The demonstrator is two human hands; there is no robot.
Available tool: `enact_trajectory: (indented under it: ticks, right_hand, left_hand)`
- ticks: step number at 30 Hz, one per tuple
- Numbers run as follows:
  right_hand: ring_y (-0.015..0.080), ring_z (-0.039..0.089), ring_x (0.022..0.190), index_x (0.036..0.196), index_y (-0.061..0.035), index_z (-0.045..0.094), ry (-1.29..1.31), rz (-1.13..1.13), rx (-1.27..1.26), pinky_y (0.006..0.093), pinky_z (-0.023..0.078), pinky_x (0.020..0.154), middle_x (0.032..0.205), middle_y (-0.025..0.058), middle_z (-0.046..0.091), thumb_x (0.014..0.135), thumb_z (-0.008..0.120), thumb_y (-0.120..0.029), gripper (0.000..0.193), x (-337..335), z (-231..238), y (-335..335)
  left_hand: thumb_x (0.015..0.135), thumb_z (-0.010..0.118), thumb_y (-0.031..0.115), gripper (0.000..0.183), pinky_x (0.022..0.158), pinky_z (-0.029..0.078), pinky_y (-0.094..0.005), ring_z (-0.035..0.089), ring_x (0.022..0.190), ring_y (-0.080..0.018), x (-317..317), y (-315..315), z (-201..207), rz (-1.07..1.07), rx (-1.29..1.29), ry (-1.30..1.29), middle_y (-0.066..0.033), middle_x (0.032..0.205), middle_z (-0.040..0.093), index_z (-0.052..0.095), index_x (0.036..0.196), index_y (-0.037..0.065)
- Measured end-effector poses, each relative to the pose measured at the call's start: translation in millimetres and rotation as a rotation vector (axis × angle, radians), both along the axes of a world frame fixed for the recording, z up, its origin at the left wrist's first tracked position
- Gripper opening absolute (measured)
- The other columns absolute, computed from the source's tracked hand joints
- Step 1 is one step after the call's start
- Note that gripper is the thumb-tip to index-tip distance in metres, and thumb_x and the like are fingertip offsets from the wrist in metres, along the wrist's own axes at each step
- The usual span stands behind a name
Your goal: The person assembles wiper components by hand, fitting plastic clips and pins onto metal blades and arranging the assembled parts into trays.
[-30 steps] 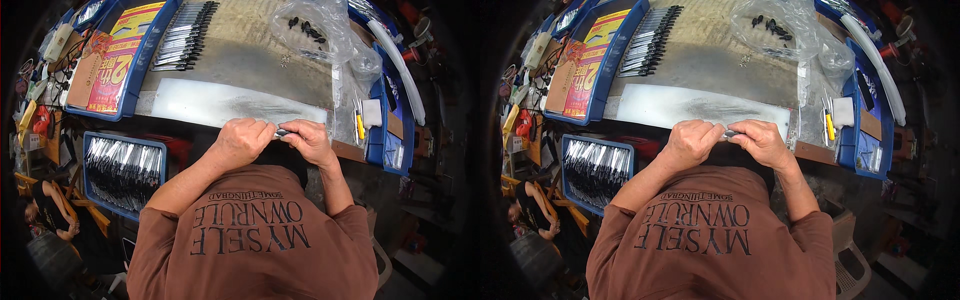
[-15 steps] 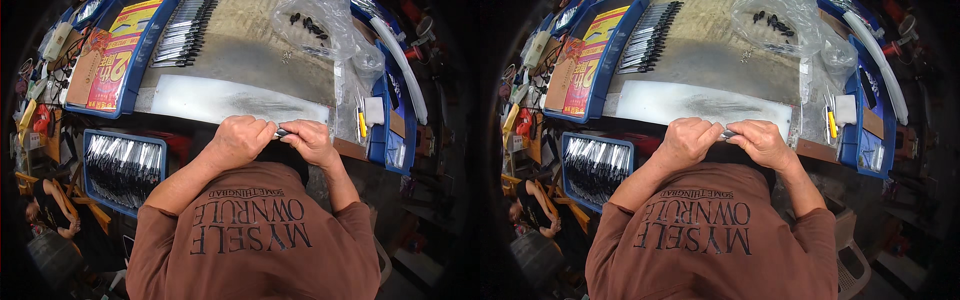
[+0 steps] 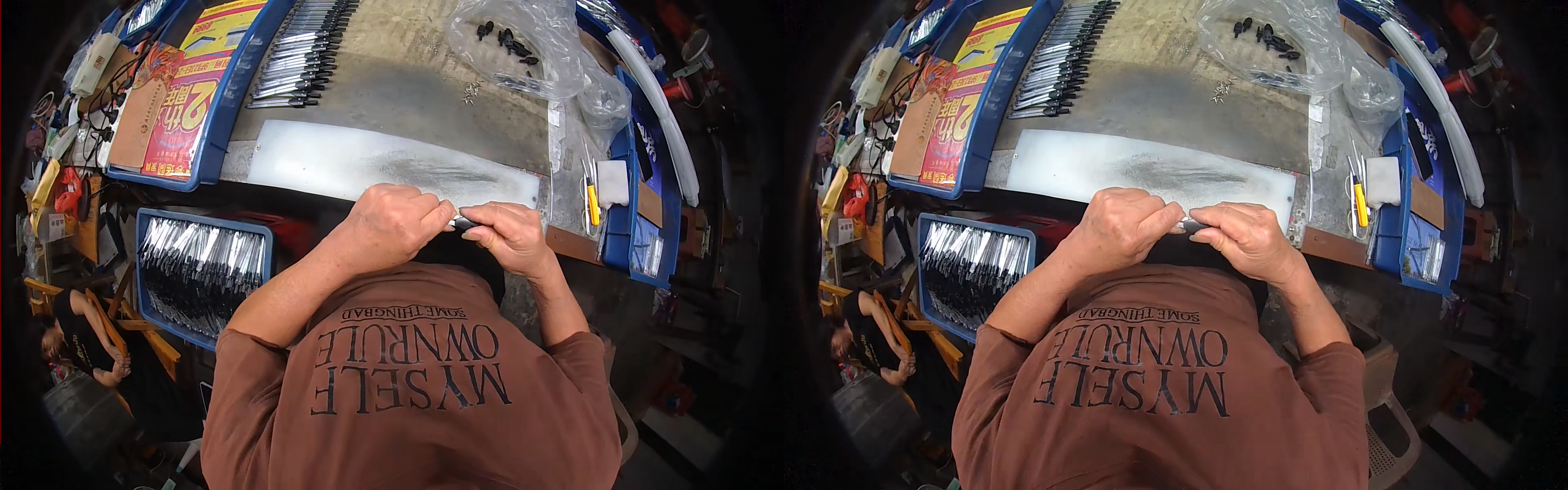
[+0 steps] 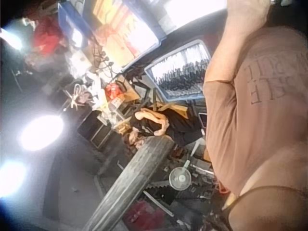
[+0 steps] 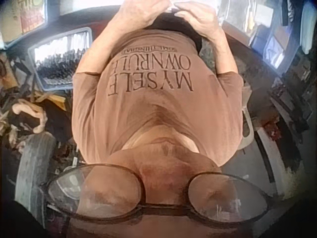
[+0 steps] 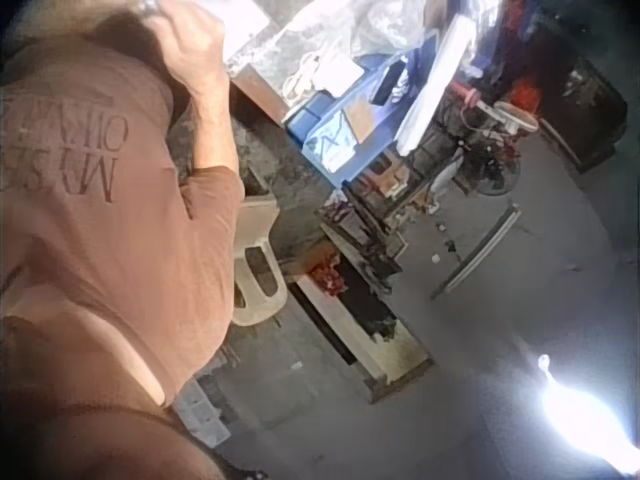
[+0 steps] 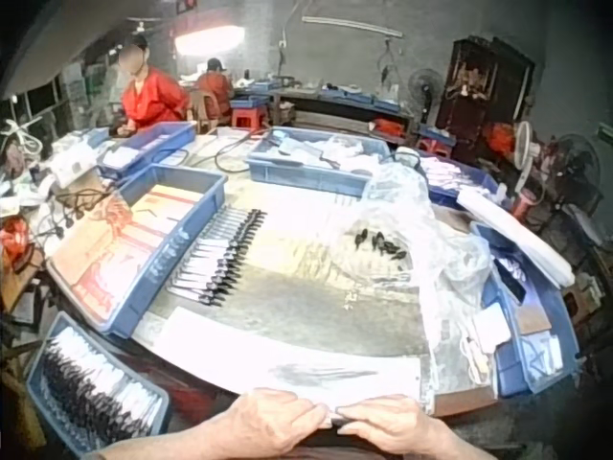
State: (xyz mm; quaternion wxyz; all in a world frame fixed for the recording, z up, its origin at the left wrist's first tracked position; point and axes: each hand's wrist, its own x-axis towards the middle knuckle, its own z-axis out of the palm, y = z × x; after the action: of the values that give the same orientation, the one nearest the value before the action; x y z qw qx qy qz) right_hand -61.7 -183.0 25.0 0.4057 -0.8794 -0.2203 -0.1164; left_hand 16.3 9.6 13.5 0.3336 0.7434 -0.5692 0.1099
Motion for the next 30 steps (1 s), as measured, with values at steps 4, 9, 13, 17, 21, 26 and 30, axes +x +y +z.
enact_trajectory:
  ticks: [4, 9, 13, 17, 21, 26, 30]
  right_hand:
    - [0.0217, 0.062, 0.062, 0.089, -0.0003, 0.062, -0.009, -0.03, -0.004, 0.03, 0.049, 0.055, 0.072, 0.0089, 0.063, 0.074, 0.068, -0.012, 0.02, -1, -3, 3]
    - [0.0223, 0.061, 0.06, 0.088, 0.0003, 0.061, -0.042, -0.019, -0.035, 0.0306, 0.048, 0.053, 0.07, 0.0096, 0.062, 0.073, 0.067, -0.011, 0.019, -2, -1, 6]
    - [0.0228, 0.06, 0.059, 0.088, 0.0013, 0.06, -0.088, 0.002, -0.028, 0.0312, 0.047, 0.052, 0.068, 0.0103, 0.06, 0.074, 0.067, -0.01, 0.019, -1, -2, 8]
    - [0.0229, 0.06, 0.058, 0.087, 0.0011, 0.061, -0.1, 0.011, -0.022, 0.0308, 0.047, 0.051, 0.067, 0.0098, 0.06, 0.074, 0.067, -0.01, 0.018, 1, -5, 8]
    - [0.0223, 0.06, 0.058, 0.087, 0.0004, 0.061, 0.008, 0.006, 0.017, 0.0303, 0.047, 0.051, 0.067, 0.0094, 0.061, 0.073, 0.067, -0.01, 0.018, -1, -1, 7]
    - [0.0213, 0.06, 0.057, 0.088, 0.0, 0.062, 0.076, 0.037, 0.032, 0.0296, 0.046, 0.052, 0.069, 0.0091, 0.062, 0.072, 0.069, -0.012, 0.022, -2, -1, 4]
    - [0.0216, 0.058, 0.056, 0.088, 0.0, 0.062, 0.027, -0.018, 0.01, 0.0297, 0.046, 0.051, 0.066, 0.0088, 0.06, 0.072, 0.069, -0.013, 0.022, -2, 0, 4]
  left_hand:
    - [0.07, 0.061, 0.011, 0.016, 0.043, 0.041, -0.0299, 0.049, 0.046, -0.017, -4, 0, 1, 0.043, 0.013, -0.028, -0.0025, 0.055, 0.043, 0.054, 0.082, 0.003]
    - [0.068, 0.06, 0.01, 0.019, 0.042, 0.04, -0.029, 0.048, 0.046, -0.0154, -7, 1, 0, 0.055, 0.012, -0.087, -0.0017, 0.056, 0.043, 0.055, 0.084, 0.003]
    - [0.067, 0.059, 0.01, 0.019, 0.042, 0.04, -0.0288, 0.047, 0.046, -0.0153, -9, 3, -2, 0.063, 0.018, -0.081, -0.0015, 0.056, 0.043, 0.055, 0.084, 0.003]
    - [0.068, 0.059, 0.009, 0.018, 0.041, 0.039, -0.028, 0.047, 0.046, -0.0152, -10, 3, -5, 0.075, 0.02, -0.091, -0.0014, 0.056, 0.042, 0.055, 0.084, 0.004]
    - [0.068, 0.06, 0.007, 0.018, 0.041, 0.039, -0.0279, 0.047, 0.045, -0.0154, -12, 2, -7, 0.081, -0.038, -0.065, -0.0016, 0.055, 0.042, 0.055, 0.084, 0.004]
    - [0.068, 0.061, 0.006, 0.017, 0.041, 0.039, -0.029, 0.049, 0.046, -0.0167, -14, 4, -11, 0.064, -0.036, 0.025, -0.0022, 0.056, 0.045, 0.055, 0.083, 0.005]
    - [0.068, 0.063, 0.007, 0.016, 0.042, 0.039, -0.0298, 0.05, 0.047, -0.0177, -16, 5, -7, 0.088, -0.024, 0.068, -0.0027, 0.056, 0.047, 0.054, 0.082, 0.005]
